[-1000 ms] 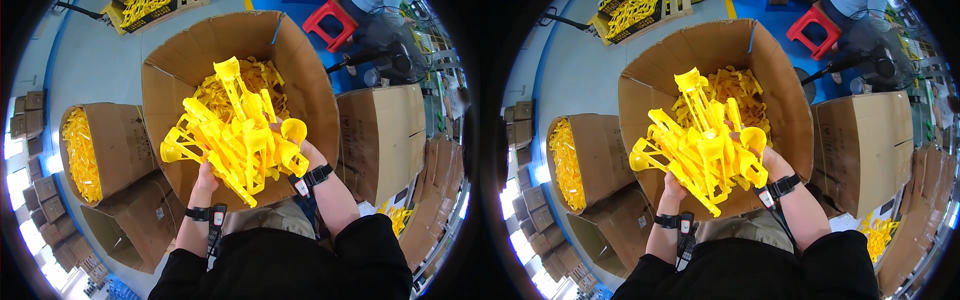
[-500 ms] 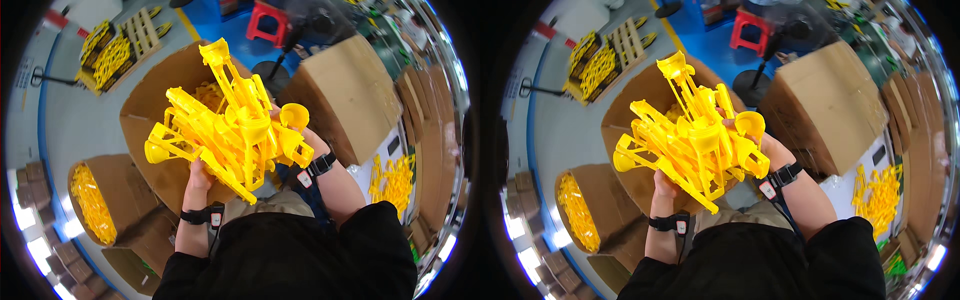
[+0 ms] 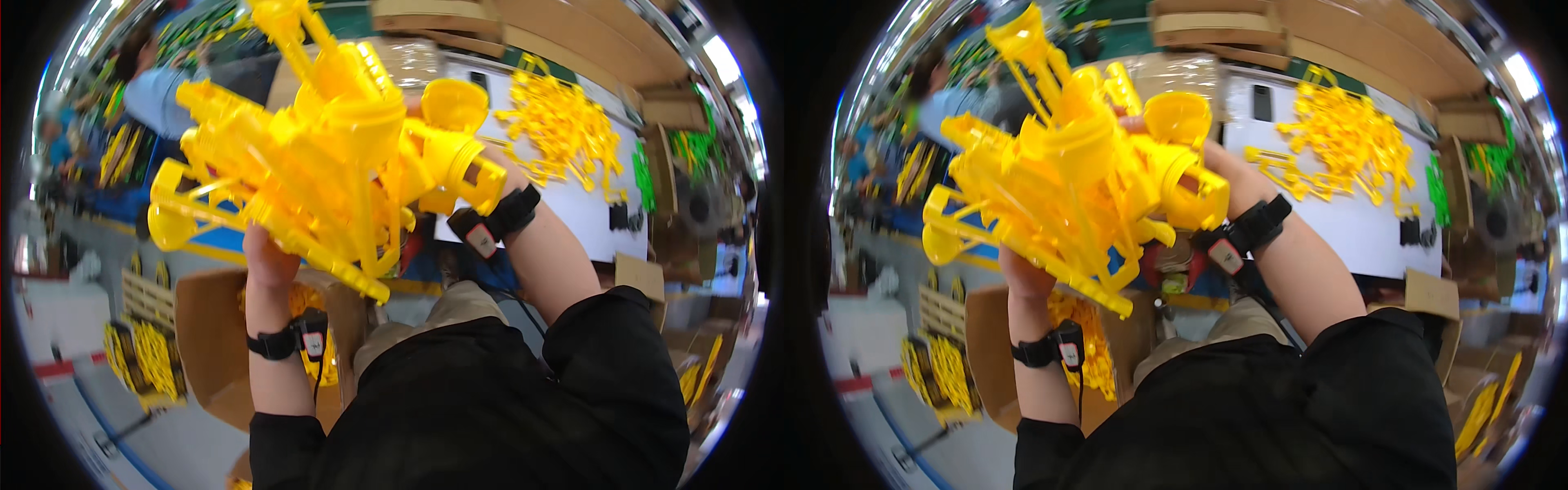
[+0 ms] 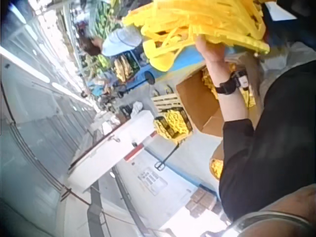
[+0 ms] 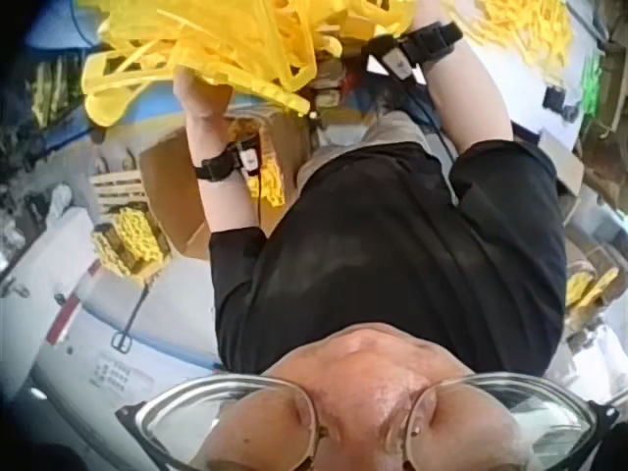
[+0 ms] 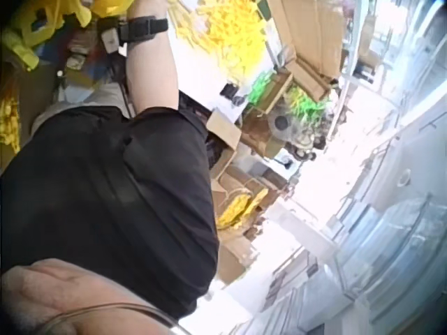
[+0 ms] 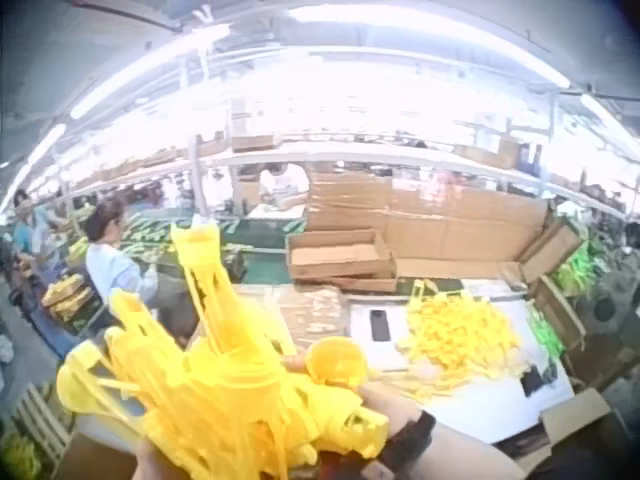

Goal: The recorder is assembling solar-powered flashlights by inserting the solar panel components into yellow plastic casings.

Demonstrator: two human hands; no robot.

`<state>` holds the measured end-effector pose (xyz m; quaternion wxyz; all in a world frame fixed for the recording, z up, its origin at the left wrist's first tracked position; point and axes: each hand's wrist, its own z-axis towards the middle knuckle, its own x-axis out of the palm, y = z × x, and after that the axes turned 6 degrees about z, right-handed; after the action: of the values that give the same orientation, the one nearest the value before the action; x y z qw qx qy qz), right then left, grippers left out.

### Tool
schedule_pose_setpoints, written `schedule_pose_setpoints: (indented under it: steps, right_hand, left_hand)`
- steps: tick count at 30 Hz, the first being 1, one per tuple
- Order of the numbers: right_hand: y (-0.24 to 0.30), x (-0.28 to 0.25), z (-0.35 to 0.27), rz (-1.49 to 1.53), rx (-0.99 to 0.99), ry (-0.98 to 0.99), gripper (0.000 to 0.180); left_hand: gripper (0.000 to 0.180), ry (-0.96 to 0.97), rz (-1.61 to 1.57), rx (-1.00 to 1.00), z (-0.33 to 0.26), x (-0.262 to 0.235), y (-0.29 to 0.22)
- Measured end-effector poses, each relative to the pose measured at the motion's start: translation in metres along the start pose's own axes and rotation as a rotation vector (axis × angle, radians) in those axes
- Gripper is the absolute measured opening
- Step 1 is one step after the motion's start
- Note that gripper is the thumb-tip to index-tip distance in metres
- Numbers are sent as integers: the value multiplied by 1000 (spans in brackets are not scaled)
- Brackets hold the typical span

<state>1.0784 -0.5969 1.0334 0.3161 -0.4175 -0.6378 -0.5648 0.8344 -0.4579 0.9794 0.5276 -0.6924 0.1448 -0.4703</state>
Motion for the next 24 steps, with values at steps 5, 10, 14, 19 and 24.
schedule_pose_setpoints:
  steps: [5,10,14,19,24]
  right_hand:
    - [299,-119,-47,-171,-287,-83,48]
    - [425,-299,-200,-246,-469,-329,48]
    - [613,-392,-242,-429,-639,-396,48]
    - [662,-540,-259,-323,-809,-681,45]
    - [830,-694,-241,24,-760,-861,38]
  left_hand:
    - [51,248,-49,45,299,222,64]
    - [55,345,-138,-290,406,419,284]
    - [56,522,-142,-332,593,578,373]
    - [65,428,2,-519,645,622,509]
    - [94,-45,258,-486,751,724,610]
